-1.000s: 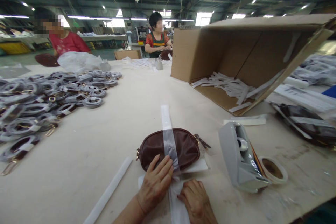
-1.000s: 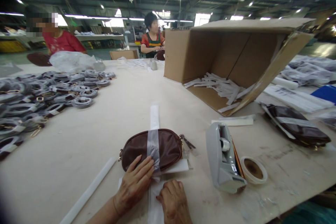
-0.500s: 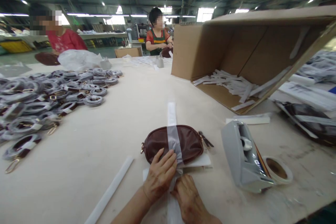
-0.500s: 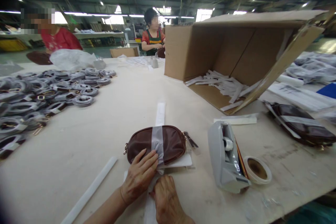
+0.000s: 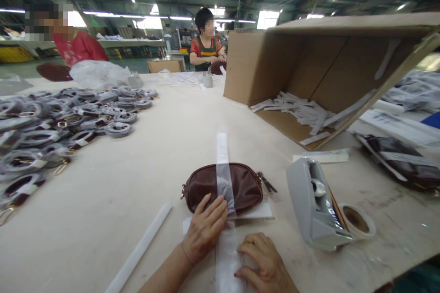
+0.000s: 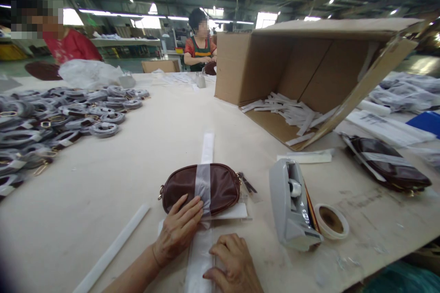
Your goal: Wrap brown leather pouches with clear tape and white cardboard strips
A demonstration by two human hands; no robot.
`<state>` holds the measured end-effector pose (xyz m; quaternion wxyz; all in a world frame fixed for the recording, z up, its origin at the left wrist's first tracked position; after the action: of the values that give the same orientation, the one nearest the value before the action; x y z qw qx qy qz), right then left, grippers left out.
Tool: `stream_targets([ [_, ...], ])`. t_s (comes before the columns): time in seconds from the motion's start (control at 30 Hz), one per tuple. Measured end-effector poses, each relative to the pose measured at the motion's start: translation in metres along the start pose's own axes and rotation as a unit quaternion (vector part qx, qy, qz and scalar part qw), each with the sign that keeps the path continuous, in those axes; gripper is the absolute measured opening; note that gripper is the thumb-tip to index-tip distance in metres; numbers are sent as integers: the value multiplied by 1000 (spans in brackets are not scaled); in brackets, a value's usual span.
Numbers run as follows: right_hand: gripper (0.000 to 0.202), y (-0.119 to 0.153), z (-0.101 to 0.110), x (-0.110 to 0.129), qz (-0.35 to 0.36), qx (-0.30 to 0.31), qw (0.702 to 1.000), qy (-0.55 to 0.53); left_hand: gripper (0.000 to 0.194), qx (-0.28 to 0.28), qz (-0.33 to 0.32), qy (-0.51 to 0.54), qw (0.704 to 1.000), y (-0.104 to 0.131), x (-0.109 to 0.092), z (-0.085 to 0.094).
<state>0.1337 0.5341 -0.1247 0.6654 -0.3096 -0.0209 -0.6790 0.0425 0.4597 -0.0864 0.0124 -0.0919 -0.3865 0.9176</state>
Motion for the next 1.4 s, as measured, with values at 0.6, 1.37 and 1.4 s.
stream_targets([
  [0.6, 13, -27, 3, 22, 71, -41, 996, -31, 28, 6, 7, 23, 1000, 4, 2, -2],
  [1.37, 29, -63, 34, 30, 136, -91, 986, -34, 38, 72, -3, 18, 997, 2, 3, -2],
  [1.4, 28, -66, 36, 33, 142, -90, 986, 2, 38, 71, -2, 18, 997, 1, 4, -2],
])
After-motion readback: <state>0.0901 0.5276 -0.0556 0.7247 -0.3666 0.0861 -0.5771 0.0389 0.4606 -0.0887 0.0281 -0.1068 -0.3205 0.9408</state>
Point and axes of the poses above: each hand's wrist, its own y-axis away from the middle knuckle, its own z-axis out of the back of the hand, x = y × z, the point moved 9 cm from there along -y, towards the middle knuckle, and after that the axes turned 14 degrees about y, right-handed, at the moved point
